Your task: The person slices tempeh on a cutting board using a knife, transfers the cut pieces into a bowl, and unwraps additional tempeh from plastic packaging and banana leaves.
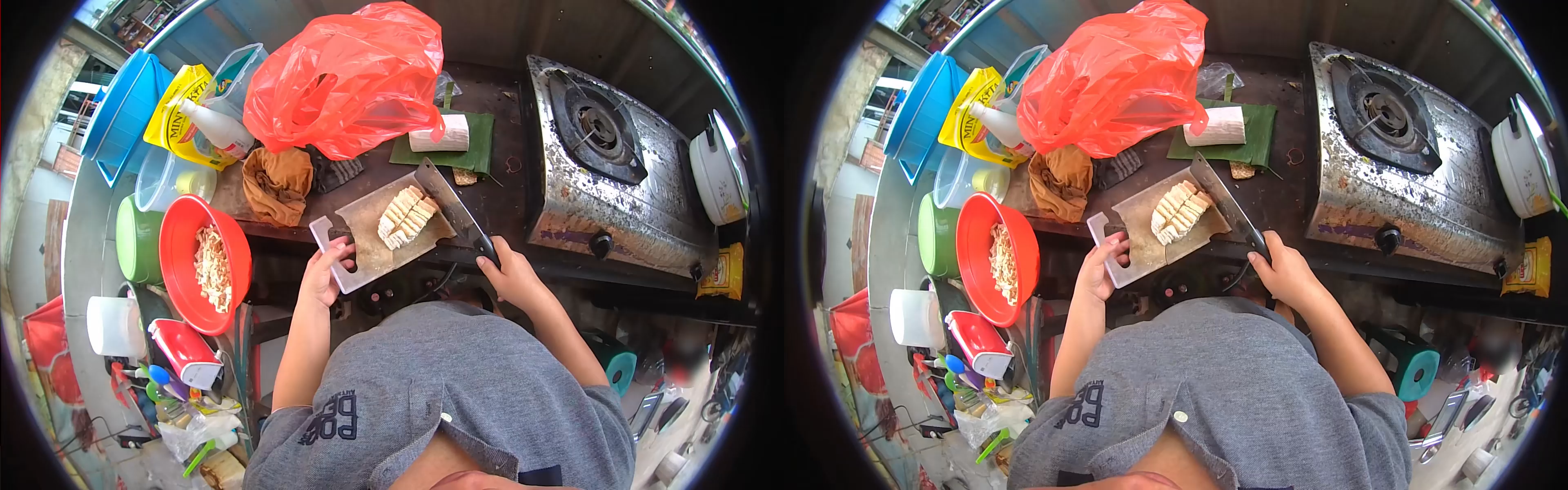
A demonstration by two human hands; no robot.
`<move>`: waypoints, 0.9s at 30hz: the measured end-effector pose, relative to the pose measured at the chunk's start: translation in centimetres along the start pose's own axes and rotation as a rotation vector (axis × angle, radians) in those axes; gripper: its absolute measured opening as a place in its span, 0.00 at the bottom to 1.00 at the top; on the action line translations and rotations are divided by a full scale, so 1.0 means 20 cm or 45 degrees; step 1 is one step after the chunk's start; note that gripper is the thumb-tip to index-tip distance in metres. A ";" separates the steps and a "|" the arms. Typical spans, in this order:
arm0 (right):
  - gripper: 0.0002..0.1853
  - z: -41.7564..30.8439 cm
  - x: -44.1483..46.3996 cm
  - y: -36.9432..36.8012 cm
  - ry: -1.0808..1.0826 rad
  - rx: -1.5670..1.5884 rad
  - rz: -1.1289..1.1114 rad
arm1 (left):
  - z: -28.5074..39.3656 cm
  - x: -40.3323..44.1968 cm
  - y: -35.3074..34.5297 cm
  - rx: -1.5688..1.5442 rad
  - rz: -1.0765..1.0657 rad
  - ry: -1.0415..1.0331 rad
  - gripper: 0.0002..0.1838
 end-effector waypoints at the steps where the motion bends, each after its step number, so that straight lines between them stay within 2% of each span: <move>1: 0.17 0.01 0.00 0.01 0.016 0.022 -0.003 | -0.02 -0.01 -0.03 0.083 -0.169 0.055 0.35; 2: 0.16 0.01 -0.01 0.01 0.031 0.044 -0.005 | -0.05 -0.02 -0.07 0.166 -0.340 0.109 0.33; 3: 0.16 -0.01 -0.01 0.02 0.028 0.012 -0.011 | -0.07 -0.01 -0.09 0.137 -0.356 0.108 0.33; 5: 0.16 -0.03 -0.02 0.01 0.002 0.027 -0.072 | -0.08 -0.05 -0.13 -0.092 -0.459 0.153 0.39; 6: 0.16 -0.03 -0.02 0.02 0.012 0.016 -0.073 | -0.09 -0.11 -0.18 -0.198 -0.418 0.216 0.43; 9: 0.16 -0.03 -0.01 0.02 0.002 -0.014 -0.079 | -0.15 -0.10 -0.18 -0.363 -0.581 0.163 0.46; 11: 0.16 -0.04 0.00 0.03 0.071 -0.032 -0.086 | -0.18 -0.11 -0.18 -0.384 -0.569 0.140 0.46; 13: 0.16 -0.09 0.00 0.03 0.042 -0.021 -0.126 | -0.21 -0.09 -0.14 -0.413 -0.744 0.061 0.44; 21: 0.17 -0.37 0.09 -0.02 0.121 -0.065 -0.323 | -0.22 -0.29 0.02 -0.668 -0.660 -0.178 0.44; 23: 0.18 -0.45 0.15 -0.06 0.401 -0.112 -0.308 | -0.20 -0.37 0.09 -0.800 -0.665 -0.297 0.43; 24: 0.18 -0.50 0.18 -0.08 0.437 -0.117 -0.341 | -0.15 -0.47 0.07 -0.765 -0.519 -0.348 0.43; 27: 0.18 -0.72 0.29 -0.17 0.566 -0.215 -0.439 | -0.07 -0.63 0.19 -0.840 -0.436 -0.496 0.43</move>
Point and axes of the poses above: each hand's wrist, its own x-axis towards the middle knuckle, its own y-axis out of the back of the hand, z = x × y, the point moved 3 cm from there along x, towards the middle knuckle, and after that the axes turned 10 degrees about y, right-handed, at the moved point
